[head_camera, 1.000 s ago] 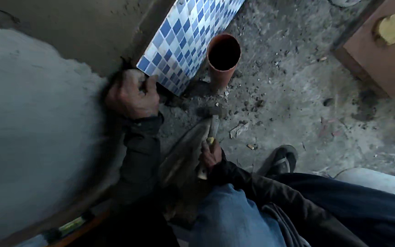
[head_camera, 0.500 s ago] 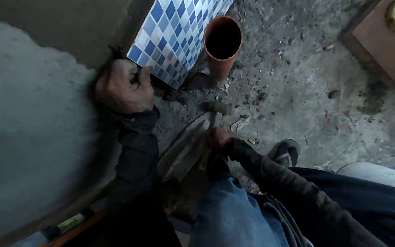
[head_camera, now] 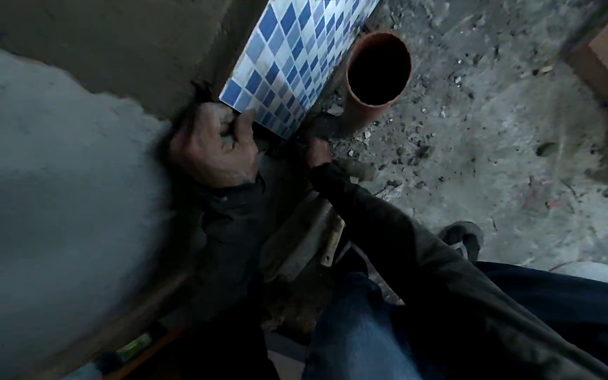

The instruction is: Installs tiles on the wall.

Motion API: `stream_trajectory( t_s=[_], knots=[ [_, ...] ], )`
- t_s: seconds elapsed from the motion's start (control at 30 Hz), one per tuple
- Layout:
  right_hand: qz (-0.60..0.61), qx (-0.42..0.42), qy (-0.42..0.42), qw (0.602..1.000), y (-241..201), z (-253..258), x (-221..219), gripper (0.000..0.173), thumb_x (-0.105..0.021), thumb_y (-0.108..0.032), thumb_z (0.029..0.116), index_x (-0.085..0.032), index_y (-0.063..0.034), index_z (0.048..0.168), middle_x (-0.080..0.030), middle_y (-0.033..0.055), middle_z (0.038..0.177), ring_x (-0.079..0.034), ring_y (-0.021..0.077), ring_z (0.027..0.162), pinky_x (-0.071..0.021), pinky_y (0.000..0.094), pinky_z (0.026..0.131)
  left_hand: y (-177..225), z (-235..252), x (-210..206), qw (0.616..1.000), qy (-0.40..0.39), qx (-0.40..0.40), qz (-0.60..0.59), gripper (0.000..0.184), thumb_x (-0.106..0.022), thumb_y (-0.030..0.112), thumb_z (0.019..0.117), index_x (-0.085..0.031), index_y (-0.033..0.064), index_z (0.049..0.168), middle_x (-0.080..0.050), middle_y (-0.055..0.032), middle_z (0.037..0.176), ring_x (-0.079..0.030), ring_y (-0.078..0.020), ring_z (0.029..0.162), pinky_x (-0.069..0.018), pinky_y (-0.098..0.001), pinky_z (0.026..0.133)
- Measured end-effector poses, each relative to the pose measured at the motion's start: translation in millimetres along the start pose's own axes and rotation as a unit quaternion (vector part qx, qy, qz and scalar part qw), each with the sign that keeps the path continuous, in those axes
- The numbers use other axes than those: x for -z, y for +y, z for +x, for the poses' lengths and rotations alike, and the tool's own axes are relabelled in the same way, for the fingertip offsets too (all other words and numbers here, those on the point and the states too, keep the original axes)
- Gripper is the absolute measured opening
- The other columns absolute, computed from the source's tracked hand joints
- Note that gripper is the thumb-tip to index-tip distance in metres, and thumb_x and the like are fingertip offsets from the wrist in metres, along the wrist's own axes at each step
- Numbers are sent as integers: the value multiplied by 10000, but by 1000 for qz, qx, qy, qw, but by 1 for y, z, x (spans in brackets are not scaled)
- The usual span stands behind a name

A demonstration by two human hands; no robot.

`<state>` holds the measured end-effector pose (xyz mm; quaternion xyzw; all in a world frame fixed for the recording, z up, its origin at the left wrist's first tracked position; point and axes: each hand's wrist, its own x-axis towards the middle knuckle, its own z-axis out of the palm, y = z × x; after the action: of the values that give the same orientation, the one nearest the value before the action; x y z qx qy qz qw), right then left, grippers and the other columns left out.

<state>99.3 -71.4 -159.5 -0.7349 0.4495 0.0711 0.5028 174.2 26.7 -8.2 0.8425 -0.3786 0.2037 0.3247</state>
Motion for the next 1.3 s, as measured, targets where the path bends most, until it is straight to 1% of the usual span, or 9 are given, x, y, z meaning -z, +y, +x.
stream_trajectory(
  t_s=[0.13,0.3,0.43,0.73,0.83,0.97,1.07,1.2,1.3],
  knots=[
    [-50,-23,-5,998,-3,9,-8,418,-618,-331,1013,-625,-137,1384,-711,210,1218,-682,420,1131,-544,623,938,-6,-1,-4,1000,20,-16,-8,224,-793,198,889,-722,-10,847,-735,-146,773,-727,-187,689,-584,-305,648],
    [-83,-24,-35,996,-11,4,-2,454,-595,-326,1028,-575,-109,1426,-694,213,1256,-673,417,1154,-531,612,962,-9,-1,-7,999,35,-29,-24,208,-798,179,876,-720,-7,825,-731,-137,752,-719,-174,665,-571,-287,620],
    [-92,-15,-42,995,-15,-2,4,441,-590,-283,1031,-573,-73,1419,-683,238,1257,-659,433,1171,-522,612,972,32,14,21,992,-95,72,28,228,-721,158,953,-727,-69,949,-748,-188,894,-736,-220,795,-568,-303,765],
    [-123,0,-13,992,-7,7,-11,401,-579,-310,1026,-635,-88,1355,-718,220,1184,-687,427,1108,-538,620,923,35,15,26,985,-140,85,55,261,-690,178,977,-725,-76,1027,-744,-224,978,-737,-266,886,-552,-354,847],
    [-130,2,-17,991,-8,7,-10,410,-563,-320,1038,-636,-63,1349,-708,235,1201,-674,436,1134,-527,621,943,-7,0,-2,999,16,-26,-11,227,-794,195,882,-727,-18,842,-736,-159,769,-733,-202,693,-586,-320,651],
    [-127,-11,-41,991,-15,5,-2,422,-541,-311,1052,-600,-46,1376,-701,236,1219,-669,430,1154,-523,603,963,5,4,7,999,-41,16,-2,221,-765,168,916,-738,-52,910,-744,-180,841,-736,-208,761,-577,-311,729],
    [-132,-12,-46,990,-15,6,-2,424,-527,-292,1058,-573,-58,1408,-700,231,1224,-673,422,1150,-527,593,955,-11,-2,-9,998,42,-32,-39,207,-812,157,866,-718,-20,816,-721,-154,741,-715,-182,658,-575,-294,620],
    [-130,-16,-52,990,-14,8,-3,446,-524,-290,1065,-541,-48,1439,-687,244,1248,-666,430,1166,-522,595,972,30,13,20,993,-99,65,18,219,-727,134,946,-728,-85,962,-743,-206,893,-732,-221,802,-562,-290,772],
    [-126,-14,-51,991,-12,9,-5,453,-543,-289,1057,-537,-49,1441,-683,242,1254,-663,424,1172,-522,585,980,42,17,25,989,-113,91,33,215,-721,116,944,-732,-97,967,-744,-219,914,-736,-221,826,-557,-276,798]
  ],
)
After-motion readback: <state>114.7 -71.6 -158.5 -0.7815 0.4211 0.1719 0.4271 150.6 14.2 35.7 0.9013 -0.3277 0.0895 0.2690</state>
